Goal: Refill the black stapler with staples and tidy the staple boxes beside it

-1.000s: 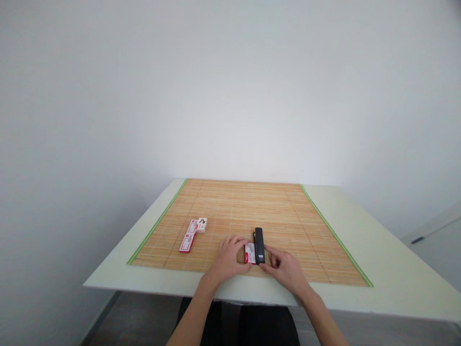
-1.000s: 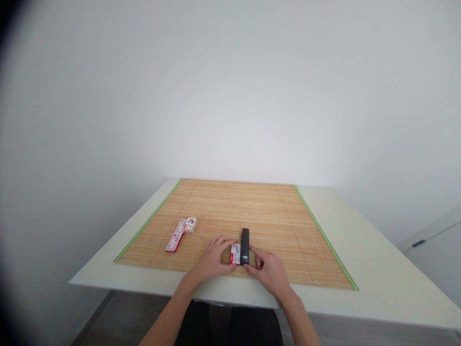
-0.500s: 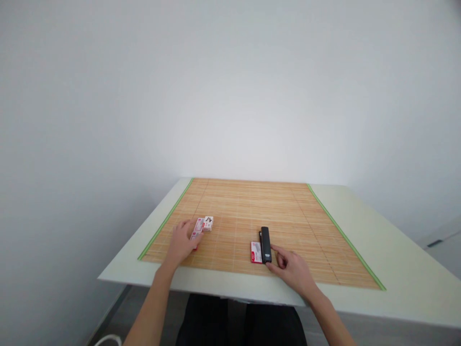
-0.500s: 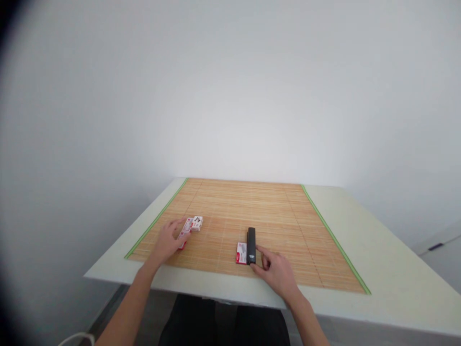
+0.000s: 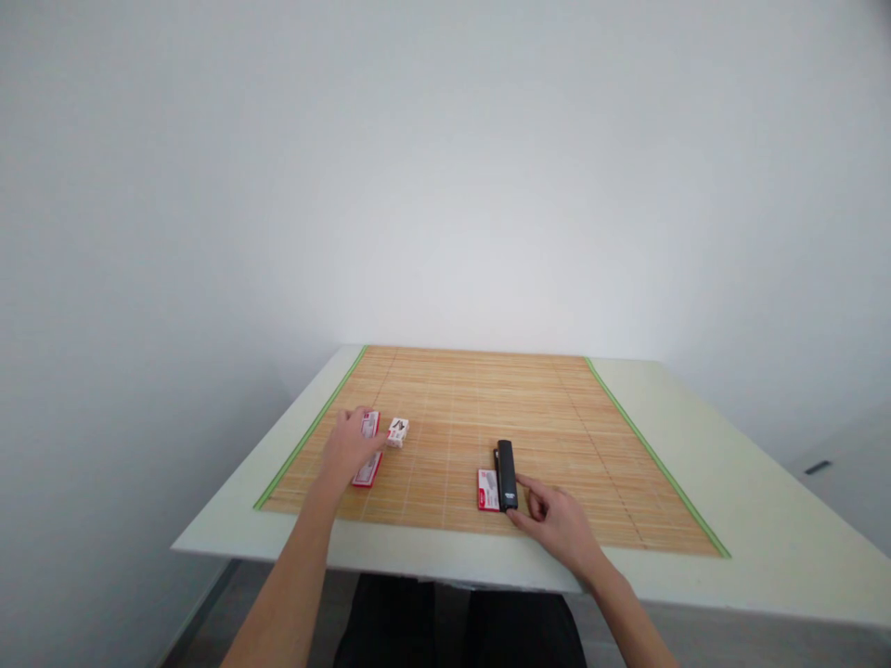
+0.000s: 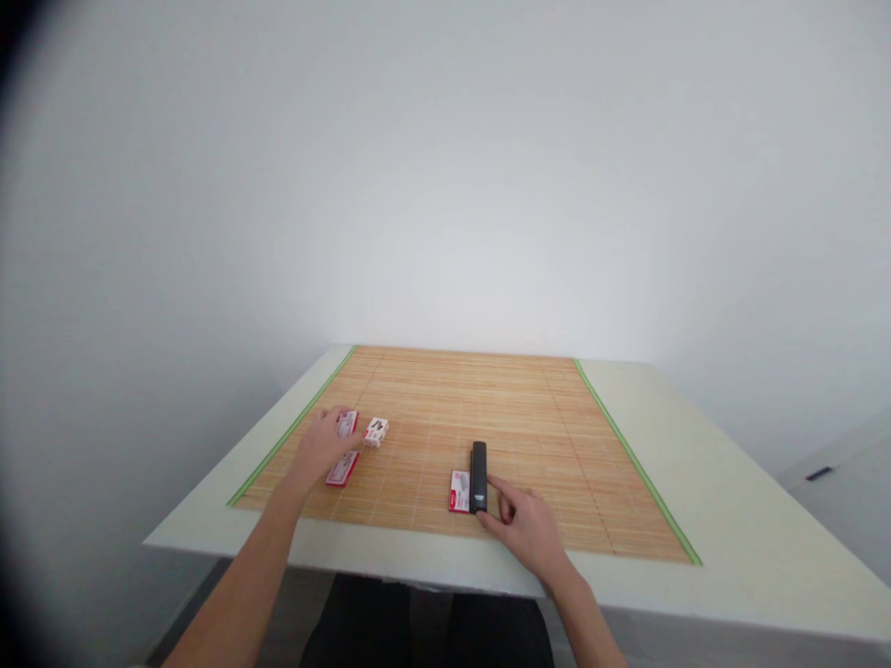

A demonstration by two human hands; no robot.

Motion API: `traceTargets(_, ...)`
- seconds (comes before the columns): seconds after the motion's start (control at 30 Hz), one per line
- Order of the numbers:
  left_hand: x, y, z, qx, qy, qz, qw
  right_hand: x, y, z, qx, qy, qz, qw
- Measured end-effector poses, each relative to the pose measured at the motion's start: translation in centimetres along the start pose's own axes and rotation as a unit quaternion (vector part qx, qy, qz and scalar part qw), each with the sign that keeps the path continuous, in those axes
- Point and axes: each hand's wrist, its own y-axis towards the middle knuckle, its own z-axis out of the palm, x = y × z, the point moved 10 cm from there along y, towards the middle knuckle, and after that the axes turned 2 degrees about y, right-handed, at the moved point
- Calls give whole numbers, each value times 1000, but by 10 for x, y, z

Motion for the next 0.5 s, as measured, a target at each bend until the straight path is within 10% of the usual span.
traceTargets(0.1,-40,-22,-5,-15,-61,35,997,-4,0,2,-5,1,1,1000)
traceTargets(0.3,-149,-94,67,115,-201,132,964,-5,0,3,-1,10,7,1000)
traceTargets(0.5,-178,-117,101,190,-254,146,937,-2,1,3,2,17,4,1000)
